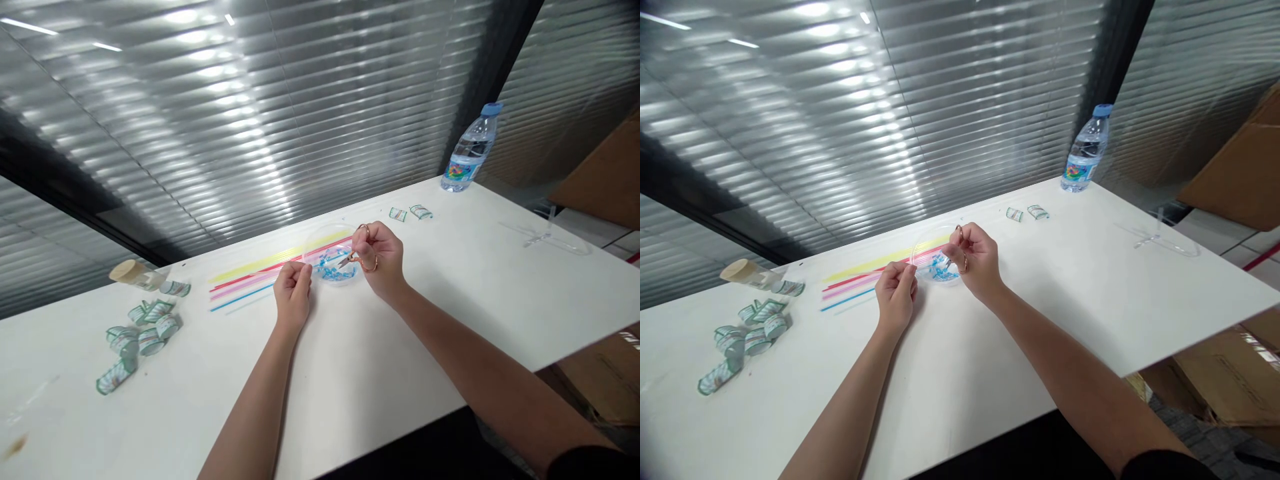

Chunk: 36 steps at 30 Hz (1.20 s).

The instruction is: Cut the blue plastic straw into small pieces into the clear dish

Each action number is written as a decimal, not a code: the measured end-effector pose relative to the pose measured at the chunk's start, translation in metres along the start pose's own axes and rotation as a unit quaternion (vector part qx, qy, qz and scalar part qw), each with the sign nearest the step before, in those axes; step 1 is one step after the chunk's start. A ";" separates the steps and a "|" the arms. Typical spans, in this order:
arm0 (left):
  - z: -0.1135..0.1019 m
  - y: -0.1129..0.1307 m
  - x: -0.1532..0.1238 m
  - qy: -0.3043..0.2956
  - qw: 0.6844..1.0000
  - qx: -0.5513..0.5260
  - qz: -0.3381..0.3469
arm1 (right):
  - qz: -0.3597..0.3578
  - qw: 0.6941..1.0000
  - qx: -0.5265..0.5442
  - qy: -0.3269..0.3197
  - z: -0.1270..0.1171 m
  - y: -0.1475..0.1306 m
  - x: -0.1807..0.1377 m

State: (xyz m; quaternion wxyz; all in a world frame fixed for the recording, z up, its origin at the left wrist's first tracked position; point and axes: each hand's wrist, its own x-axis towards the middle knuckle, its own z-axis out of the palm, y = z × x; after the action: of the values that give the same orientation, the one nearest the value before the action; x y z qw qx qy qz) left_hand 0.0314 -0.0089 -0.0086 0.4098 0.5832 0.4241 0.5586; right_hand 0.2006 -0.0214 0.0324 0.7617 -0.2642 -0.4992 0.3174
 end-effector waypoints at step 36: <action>0.000 -0.001 -0.001 -0.020 1.000 0.002 0.021 | 0.011 1.000 -0.005 0.029 0.001 0.001 0.000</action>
State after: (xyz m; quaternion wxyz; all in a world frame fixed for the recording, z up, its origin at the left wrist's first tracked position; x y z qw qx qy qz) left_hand 0.0310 -0.0093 -0.0096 0.4051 0.6041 0.4044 0.5544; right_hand 0.1996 -0.0207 0.0317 0.7711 -0.2825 -0.4755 0.3155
